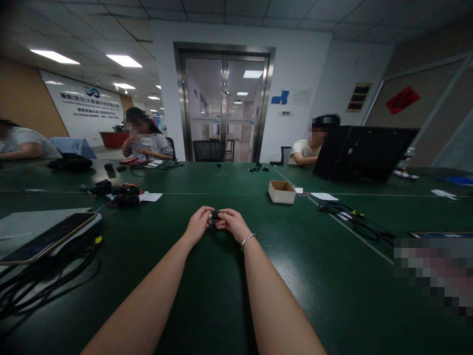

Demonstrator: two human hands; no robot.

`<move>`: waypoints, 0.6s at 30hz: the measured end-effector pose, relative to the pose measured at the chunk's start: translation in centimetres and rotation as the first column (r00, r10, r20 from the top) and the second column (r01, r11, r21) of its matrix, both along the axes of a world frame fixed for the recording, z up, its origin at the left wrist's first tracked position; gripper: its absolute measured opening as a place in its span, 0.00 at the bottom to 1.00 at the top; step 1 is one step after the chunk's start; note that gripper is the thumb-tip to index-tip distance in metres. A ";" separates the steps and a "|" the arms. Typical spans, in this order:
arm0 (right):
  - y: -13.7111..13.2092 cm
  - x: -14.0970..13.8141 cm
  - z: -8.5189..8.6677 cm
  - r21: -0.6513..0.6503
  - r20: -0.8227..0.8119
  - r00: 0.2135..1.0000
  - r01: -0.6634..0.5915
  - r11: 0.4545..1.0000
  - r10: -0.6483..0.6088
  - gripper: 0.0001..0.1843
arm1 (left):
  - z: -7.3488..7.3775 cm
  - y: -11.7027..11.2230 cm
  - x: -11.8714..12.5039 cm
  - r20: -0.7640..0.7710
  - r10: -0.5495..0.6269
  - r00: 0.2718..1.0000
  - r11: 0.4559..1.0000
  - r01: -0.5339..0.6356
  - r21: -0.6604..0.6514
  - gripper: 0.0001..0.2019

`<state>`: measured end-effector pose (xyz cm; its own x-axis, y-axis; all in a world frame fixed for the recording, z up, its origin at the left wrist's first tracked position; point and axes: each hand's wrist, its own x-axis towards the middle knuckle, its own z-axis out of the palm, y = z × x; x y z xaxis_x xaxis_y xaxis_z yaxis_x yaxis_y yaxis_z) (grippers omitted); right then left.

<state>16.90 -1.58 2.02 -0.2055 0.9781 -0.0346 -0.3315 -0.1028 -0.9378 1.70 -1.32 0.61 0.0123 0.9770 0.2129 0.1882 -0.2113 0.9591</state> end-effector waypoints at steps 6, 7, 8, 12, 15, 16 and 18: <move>0.0 0.0 -0.1 0.010 0.002 1.000 -0.011 1.000 0.011 0.05 | -0.2 0.2 -0.1 -0.005 -0.004 1.000 1.000 0.004 -0.009 0.12; 0.0 0.0 -0.1 0.009 0.005 1.000 -0.008 1.000 0.008 0.05 | -0.2 0.2 -0.1 -0.010 -0.002 1.000 1.000 0.002 -0.004 0.12; 0.0 0.0 -0.1 0.005 0.008 1.000 -0.004 1.000 0.004 0.05 | -0.2 0.2 -0.1 -0.017 0.001 1.000 1.000 -0.001 0.003 0.12; -0.1 0.0 0.1 -0.001 0.010 1.000 0.004 1.000 -0.003 0.04 | 0.1 -0.1 0.0 -0.039 -0.004 0.999 1.000 0.005 0.027 0.14; -0.1 0.0 0.1 0.003 0.004 1.000 0.002 1.000 -0.002 0.04 | 0.4 -0.3 0.0 -0.030 -0.008 1.000 1.000 0.008 -0.002 0.14; -0.1 0.0 0.1 0.004 0.002 1.000 0.002 1.000 -0.002 0.04 | 0.4 -0.4 0.0 -0.028 -0.004 1.000 1.000 0.003 -0.014 0.13; -0.1 0.0 0.1 0.009 0.000 1.000 0.001 1.000 -0.001 0.04 | 0.4 -0.4 0.0 -0.033 0.013 0.999 1.000 -0.013 -0.020 0.11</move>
